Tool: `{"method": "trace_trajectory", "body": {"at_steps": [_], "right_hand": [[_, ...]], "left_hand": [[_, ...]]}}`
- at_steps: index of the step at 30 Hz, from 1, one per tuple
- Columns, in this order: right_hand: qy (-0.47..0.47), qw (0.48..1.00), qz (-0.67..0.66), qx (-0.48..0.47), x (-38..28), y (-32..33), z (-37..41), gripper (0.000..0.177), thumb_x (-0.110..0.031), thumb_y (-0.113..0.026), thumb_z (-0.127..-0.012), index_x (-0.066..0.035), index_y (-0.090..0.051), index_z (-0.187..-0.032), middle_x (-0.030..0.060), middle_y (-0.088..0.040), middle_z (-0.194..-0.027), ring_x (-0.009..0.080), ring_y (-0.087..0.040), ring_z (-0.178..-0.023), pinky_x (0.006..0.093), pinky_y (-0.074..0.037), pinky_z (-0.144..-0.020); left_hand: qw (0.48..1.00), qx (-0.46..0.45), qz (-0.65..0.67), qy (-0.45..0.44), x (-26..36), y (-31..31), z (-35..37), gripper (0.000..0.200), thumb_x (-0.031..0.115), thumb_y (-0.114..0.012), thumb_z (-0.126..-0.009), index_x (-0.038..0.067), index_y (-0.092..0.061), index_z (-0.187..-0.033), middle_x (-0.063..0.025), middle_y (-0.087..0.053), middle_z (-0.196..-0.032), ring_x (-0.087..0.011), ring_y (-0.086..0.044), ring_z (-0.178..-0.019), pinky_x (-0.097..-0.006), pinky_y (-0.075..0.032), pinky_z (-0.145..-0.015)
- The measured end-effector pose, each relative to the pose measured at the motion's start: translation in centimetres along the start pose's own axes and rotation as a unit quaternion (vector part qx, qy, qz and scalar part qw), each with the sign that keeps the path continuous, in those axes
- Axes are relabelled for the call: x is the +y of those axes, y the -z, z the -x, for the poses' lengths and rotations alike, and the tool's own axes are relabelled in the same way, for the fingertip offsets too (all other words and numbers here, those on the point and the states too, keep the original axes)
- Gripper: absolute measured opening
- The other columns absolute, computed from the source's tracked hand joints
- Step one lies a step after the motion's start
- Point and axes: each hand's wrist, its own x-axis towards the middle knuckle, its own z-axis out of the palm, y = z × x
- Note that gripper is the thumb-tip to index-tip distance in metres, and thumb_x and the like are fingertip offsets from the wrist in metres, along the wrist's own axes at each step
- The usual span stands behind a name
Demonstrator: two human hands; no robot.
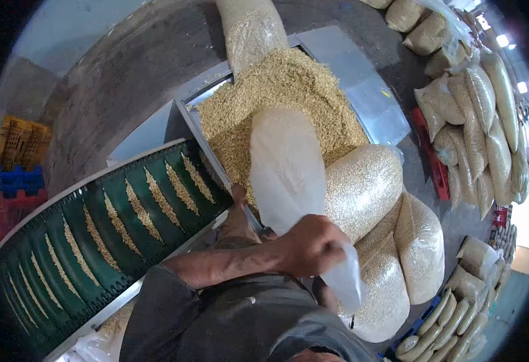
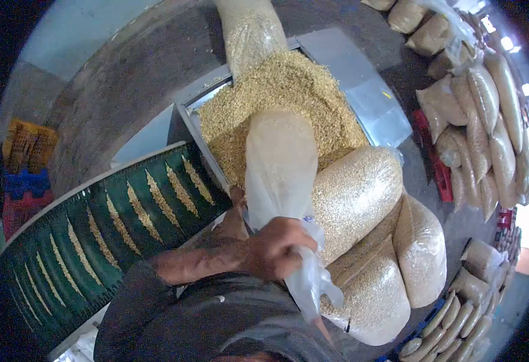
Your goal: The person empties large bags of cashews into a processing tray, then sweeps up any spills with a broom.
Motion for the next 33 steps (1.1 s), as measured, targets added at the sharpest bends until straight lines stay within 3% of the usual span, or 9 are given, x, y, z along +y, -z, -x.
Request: {"method": "trace_trajectory", "body": {"at_steps": [4, 13, 16, 19, 23, 25, 27, 31, 33], "right_hand": [[-0.009, 1.000, 0.010, -0.007, -2.2, -0.2, -2.8, 0.040, -0.029, -0.043, -0.096, -0.004, -0.052, -0.126, 0.0150, -0.052, -0.128, 0.0303, -0.048, -0.120, 0.0436, -0.032, -0.105], [0.006, 1.000, 0.004, 0.020, -9.3, -6.1, -11.6, 0.039, -0.028, -0.045, -0.095, -0.004, -0.052, -0.125, 0.0147, -0.053, -0.127, 0.0300, -0.048, -0.119, 0.0432, -0.033, -0.105], [0.022, 0.999, 0.011, 0.031, -3.9, 1.6, -1.2, 0.038, -0.027, -0.045, -0.095, -0.004, -0.052, -0.125, 0.0146, -0.053, -0.126, 0.0299, -0.048, -0.119, 0.0431, -0.033, -0.104], [0.026, 0.999, 0.016, 0.034, -6.9, 1.4, -4.0, 0.038, -0.026, -0.045, -0.095, -0.004, -0.053, -0.124, 0.0145, -0.053, -0.126, 0.0298, -0.049, -0.118, 0.0430, -0.033, -0.104], [0.011, 0.999, 0.022, 0.033, -7.7, 3.8, -4.8, 0.037, -0.026, -0.046, -0.095, -0.004, -0.053, -0.124, 0.0144, -0.054, -0.125, 0.0297, -0.049, -0.118, 0.0429, -0.034, -0.104], [-0.002, 0.999, 0.017, 0.037, -8.0, 3.9, -4.4, 0.037, -0.025, -0.046, -0.094, -0.004, -0.053, -0.124, 0.0143, -0.054, -0.124, 0.0296, -0.049, -0.117, 0.0428, -0.034, -0.104], [-0.008, 0.999, 0.009, 0.047, -6.2, 10.1, -0.9, 0.037, -0.025, -0.046, -0.094, -0.004, -0.053, -0.123, 0.0143, -0.054, -0.124, 0.0296, -0.049, -0.117, 0.0427, -0.034, -0.104], [-0.017, 0.998, 0.001, 0.059, -2.3, 25.0, 8.6, 0.036, -0.024, -0.047, -0.094, -0.004, -0.053, -0.123, 0.0141, -0.054, -0.123, 0.0295, -0.050, -0.117, 0.0426, -0.034, -0.104], [-0.013, 0.998, -0.001, 0.064, -1.9, 25.5, 10.4, 0.036, -0.023, -0.047, -0.094, -0.004, -0.053, -0.123, 0.0141, -0.055, -0.123, 0.0294, -0.050, -0.116, 0.0425, -0.034, -0.104]], "left_hand": [[0.997, -0.013, 0.075, -0.030, -0.8, -0.6, -2.6, 0.026, 0.011, -0.058, -0.063, 0.002, -0.066, -0.087, -0.0167, -0.061, -0.074, -0.0358, -0.060, -0.076, -0.0435, -0.046, -0.072], [0.993, 0.022, 0.105, -0.042, -1.6, -0.1, -5.0, 0.024, 0.015, -0.059, -0.065, 0.000, -0.065, -0.083, -0.0186, -0.062, -0.074, -0.0363, -0.062, -0.076, -0.0445, -0.046, -0.070], [0.995, -0.061, 0.069, -0.031, 1.0, 0.7, -5.2, 0.025, 0.018, -0.061, -0.065, 0.000, -0.064, -0.082, -0.0185, -0.063, -0.075, -0.0364, -0.062, -0.077, -0.0451, -0.047, -0.071], [0.985, -0.035, 0.102, -0.133, 4.0, -0.6, -5.8, 0.025, 0.021, -0.061, -0.066, -0.001, -0.063, -0.077, -0.0186, -0.063, -0.075, -0.0383, -0.062, -0.076, -0.0461, -0.046, -0.072], [0.981, 0.022, 0.117, -0.154, 2.6, -1.9, -8.9, 0.026, 0.022, -0.062, -0.066, 0.000, -0.064, -0.080, -0.0170, -0.063, -0.075, -0.0384, -0.061, -0.076, -0.0461, -0.046, -0.072], [0.985, -0.049, 0.124, -0.111, 2.5, -1.3, -10.2, 0.026, 0.022, -0.062, -0.067, 0.001, -0.064, -0.082, -0.0171, -0.064, -0.077, -0.0376, -0.061, -0.078, -0.0449, -0.046, -0.073], [0.977, 0.041, 0.145, -0.151, 1.6, -2.2, -10.4, 0.024, 0.023, -0.061, -0.067, 0.002, -0.062, -0.079, -0.0173, -0.063, -0.077, -0.0379, -0.061, -0.078, -0.0447, -0.045, -0.072], [0.972, -0.004, 0.157, -0.174, 1.6, -3.8, -9.1, 0.024, 0.022, -0.062, -0.064, 0.002, -0.062, -0.079, -0.0155, -0.060, -0.072, -0.0377, -0.059, -0.074, -0.0471, -0.044, -0.071], [0.977, -0.056, 0.121, -0.164, 1.7, -4.8, -8.7, 0.025, 0.023, -0.063, -0.064, 0.002, -0.062, -0.079, -0.0151, -0.059, -0.071, -0.0378, -0.058, -0.071, -0.0471, -0.044, -0.071]]}}
